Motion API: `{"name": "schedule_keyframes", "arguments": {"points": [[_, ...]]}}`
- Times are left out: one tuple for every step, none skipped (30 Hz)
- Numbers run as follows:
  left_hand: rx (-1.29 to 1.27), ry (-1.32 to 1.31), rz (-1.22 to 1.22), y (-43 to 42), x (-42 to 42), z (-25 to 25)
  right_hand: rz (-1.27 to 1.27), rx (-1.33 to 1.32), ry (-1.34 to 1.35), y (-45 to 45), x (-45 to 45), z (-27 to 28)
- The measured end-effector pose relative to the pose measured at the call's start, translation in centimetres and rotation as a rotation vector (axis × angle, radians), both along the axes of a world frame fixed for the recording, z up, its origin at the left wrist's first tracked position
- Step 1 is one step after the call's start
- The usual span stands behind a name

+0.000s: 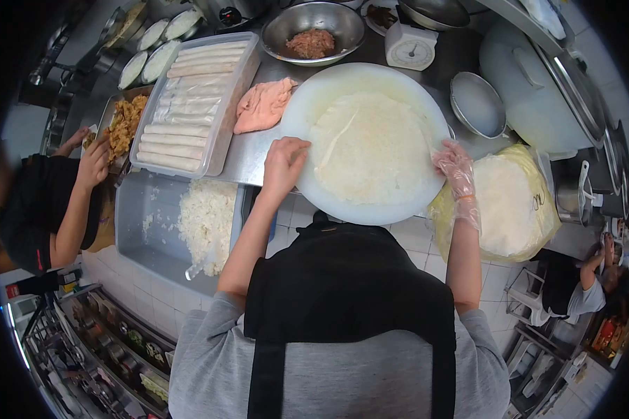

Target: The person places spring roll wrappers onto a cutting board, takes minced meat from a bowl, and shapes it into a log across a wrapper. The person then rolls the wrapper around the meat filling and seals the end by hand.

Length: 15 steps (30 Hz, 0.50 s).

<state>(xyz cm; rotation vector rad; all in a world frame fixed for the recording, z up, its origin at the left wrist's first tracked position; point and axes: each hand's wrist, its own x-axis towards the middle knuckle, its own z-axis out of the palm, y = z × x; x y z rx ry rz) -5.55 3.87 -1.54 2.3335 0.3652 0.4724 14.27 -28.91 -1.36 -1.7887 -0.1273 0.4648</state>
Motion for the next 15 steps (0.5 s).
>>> {"name": "schedule_keyframes", "arguments": {"points": [[0.077,0.005,-0.013,-0.4,-0.3,0.3,0.042,-0.084,-0.066,0.3,0.0,0.2],[0.065,-0.003,-0.008,-0.8,-0.3,0.4,0.046,-0.141,-0.131,0.5,0.3,-0.3],[0.069,-0.012,-0.006,-0.9,-0.3,0.3,0.049,-0.197,-0.196,0.9,0.5,-0.8],[0.074,-0.022,-0.005,-0.8,-0.3,0.1,0.051,-0.253,-0.263,1.1,0.8,-1.2],[0.080,-0.032,-0.005,-0.8,-0.3,0.0,0.042,-0.261,-0.271,1.0,0.9,-1.5],[0.084,-0.030,-0.002,-0.9,-0.3,0.1,0.031,-0.270,-0.279,1.1,0.7,-1.2],[0.088,-0.027,-0.002,-1.0,-0.4,0.2,0.019,-0.279,-0.285,1.2,0.5,-1.0],[0.093,-0.025,-0.005,-1.1,-0.4,0.3,0.016,-0.213,-0.222,1.1,0.8,-1.4],[0.082,-0.056,0.007,-1.3,-0.4,0.4,0.011,-0.148,-0.160,1.0,1.1,-1.6],[0.073,-0.086,0.013,-1.7,-0.5,0.5,0.000,-0.082,-0.097,0.9,1.4,-1.8],[0.063,-0.116,0.014,-2.0,-0.6,0.7,0.011,0.031,-0.078,0.7,1.5,-2.1],[0.032,-0.137,0.014,-2.2,-0.5,1.1,0.020,0.144,-0.064,1.6,1.0,-1.2],[0.000,-0.157,0.014,-2.5,-0.3,1.6,0.031,0.258,-0.051,2.8,0.5,0.0],[-0.033,-0.174,0.016,-2.7,-0.2,1.9,0.117,0.285,-0.129,4.7,-0.3,1.1],[-0.238,-0.123,0.029,-2.6,0.2,1.6,0.203,0.311,-0.205,6.9,-1.5,2.3]]}}
